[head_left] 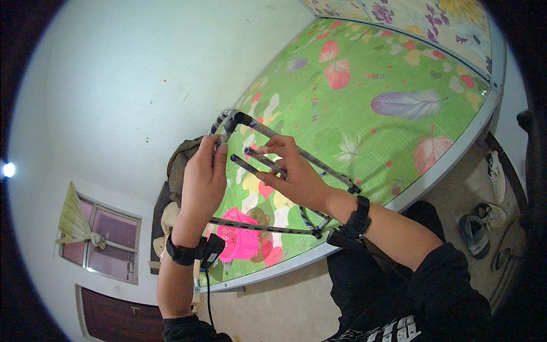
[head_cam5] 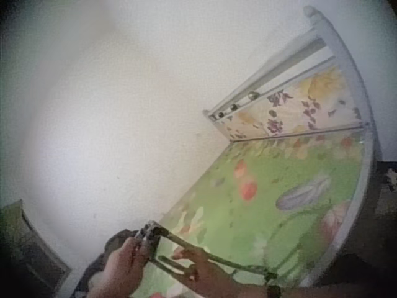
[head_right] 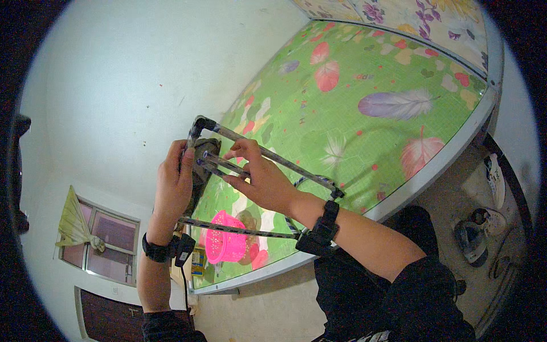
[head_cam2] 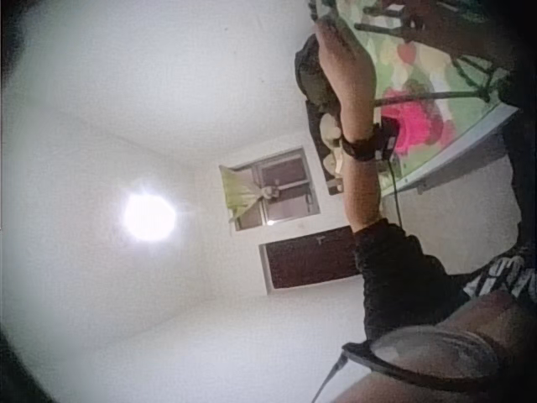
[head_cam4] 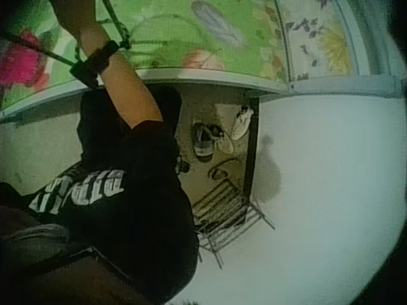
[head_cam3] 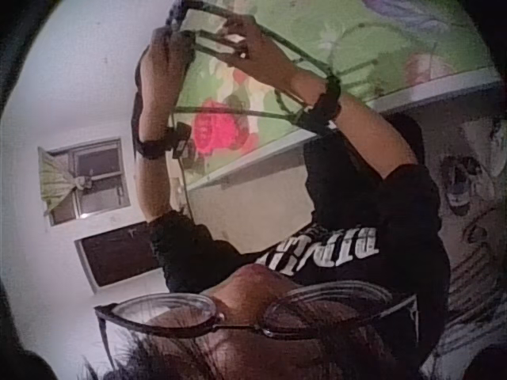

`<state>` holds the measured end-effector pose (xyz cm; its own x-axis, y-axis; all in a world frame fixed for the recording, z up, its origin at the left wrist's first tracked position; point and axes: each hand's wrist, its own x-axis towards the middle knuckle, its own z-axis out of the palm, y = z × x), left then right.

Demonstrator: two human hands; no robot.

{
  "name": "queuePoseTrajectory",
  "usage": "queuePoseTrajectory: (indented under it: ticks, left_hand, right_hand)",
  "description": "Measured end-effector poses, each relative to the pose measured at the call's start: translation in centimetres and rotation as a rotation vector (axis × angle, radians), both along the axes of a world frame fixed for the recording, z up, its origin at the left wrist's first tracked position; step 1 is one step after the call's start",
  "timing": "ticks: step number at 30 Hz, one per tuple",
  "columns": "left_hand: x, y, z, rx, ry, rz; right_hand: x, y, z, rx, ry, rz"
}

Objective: The person assembles a metal shoe rack by connecting rods and curved side pieces on a bed, then places it on the floor and arranges several pairs of shoes on its shelves. The person also moves a cardboard box and a plastic basket on the bed.

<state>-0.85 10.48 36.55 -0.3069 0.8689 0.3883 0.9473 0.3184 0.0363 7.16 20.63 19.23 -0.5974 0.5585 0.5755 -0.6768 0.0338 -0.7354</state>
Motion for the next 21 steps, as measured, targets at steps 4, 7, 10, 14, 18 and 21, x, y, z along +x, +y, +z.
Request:
queuePoseTrajectory:
  ticks: [4, 7, 10, 14, 18, 21]
  left_hand:
    - [0.1, 0.0, 0.3, 0.008, -0.207, 0.014]
    - [0.0, -0.4, 0.6, -0.001, -0.426, 0.032]
    - [-0.3, -1.5, 1.5, -0.065, -0.391, -0.035]
    - [0.4, -5.1, 2.5, -0.091, -0.278, -0.05]
    - [0.7, -7.9, 2.3, -0.122, -0.191, 0.136]
    - [1.1, -9.0, 1.2, -0.081, -0.2, 0.156]
  right_hand:
    - [-0.3, 0.4, 0.0, 0.112, -0.124, 0.017]
    - [-0.2, 0.4, 0.2, 0.233, -0.155, -0.003]
    - [-0.4, -0.1, 0.3, 0.232, -0.164, 0.003]
    - [-0.9, -1.0, 0.4, 0.239, -0.169, 0.026]
    - [-1.0, -1.6, 0.5, 0.264, -0.124, 0.055]
    - [-1.1, -2.1, 0.6, 0.319, -0.125, 0.031]
